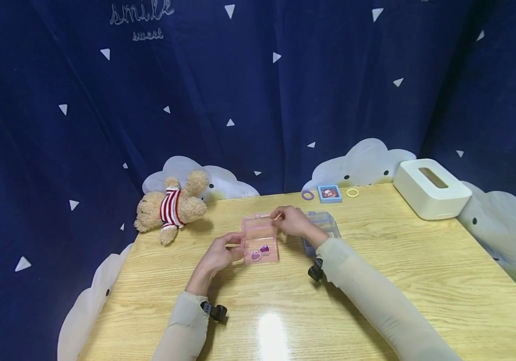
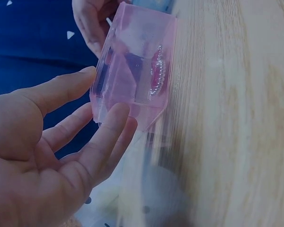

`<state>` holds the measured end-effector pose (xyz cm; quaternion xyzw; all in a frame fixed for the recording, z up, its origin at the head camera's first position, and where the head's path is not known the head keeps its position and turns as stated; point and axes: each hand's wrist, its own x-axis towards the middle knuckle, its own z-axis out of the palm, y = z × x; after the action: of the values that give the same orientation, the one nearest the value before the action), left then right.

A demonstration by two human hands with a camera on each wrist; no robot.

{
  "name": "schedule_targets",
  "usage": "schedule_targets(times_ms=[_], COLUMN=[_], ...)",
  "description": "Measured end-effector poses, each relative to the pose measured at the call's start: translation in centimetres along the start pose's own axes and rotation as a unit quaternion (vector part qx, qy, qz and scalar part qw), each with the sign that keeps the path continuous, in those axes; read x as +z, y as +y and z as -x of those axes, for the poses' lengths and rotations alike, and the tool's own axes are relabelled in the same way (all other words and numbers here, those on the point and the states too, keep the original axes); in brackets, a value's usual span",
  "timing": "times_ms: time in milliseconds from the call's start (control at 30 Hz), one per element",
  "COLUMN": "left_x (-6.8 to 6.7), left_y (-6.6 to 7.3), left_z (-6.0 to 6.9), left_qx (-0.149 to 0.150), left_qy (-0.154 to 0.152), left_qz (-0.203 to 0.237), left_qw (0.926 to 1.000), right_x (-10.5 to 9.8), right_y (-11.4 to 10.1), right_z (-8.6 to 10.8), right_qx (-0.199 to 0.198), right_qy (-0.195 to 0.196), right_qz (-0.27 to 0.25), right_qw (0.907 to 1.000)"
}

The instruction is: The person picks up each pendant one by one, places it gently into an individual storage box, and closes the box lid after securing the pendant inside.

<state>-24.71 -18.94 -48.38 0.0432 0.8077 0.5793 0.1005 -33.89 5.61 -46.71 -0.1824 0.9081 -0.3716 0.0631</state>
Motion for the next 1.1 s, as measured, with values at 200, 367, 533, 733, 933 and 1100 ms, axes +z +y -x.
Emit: schedule_targets(times_ms=[200, 367, 533, 733, 933, 1100], left_x=[-0.01, 0.00, 0.01, -0.02, 0.01, 0.11], left_y=[0.23, 0.26, 0.14, 0.20, 0.11, 0.28], left_z=[0.11, 0.07, 0.00, 0.00, -0.05, -0.08], left_qx=[0.002, -0.005, -0.011, -0.012, -0.006, -0.007], left_qy=[0.002, 0.002, 0.005, 0.013, 0.014, 0.016], left_qz=[-0.004, -0.011, -0.013, -0.018, -0.019, -0.019], left_qw=[1.0000, 0.9999, 0.9998, 0.9997, 0.9997, 0.9997], right_x=[0.14, 0.15, 0.08, -0.04, -0.03, -0.07], right_y=[-0.04, -0.24, -0.28, -0.26, -0.22, -0.14], right_z=[0.08, 0.15, 0.08, -0.08, -0.18, -0.23], right_qx=[0.017, 0.033, 0.030, 0.018, 0.016, 0.005], right_qy=[-0.018, -0.032, -0.027, 0.010, 0.042, 0.060], right_qz=[-0.016, -0.036, -0.038, -0.053, -0.065, -0.053], right_qw=[0.9996, 0.9983, 0.9985, 0.9984, 0.9969, 0.9968])
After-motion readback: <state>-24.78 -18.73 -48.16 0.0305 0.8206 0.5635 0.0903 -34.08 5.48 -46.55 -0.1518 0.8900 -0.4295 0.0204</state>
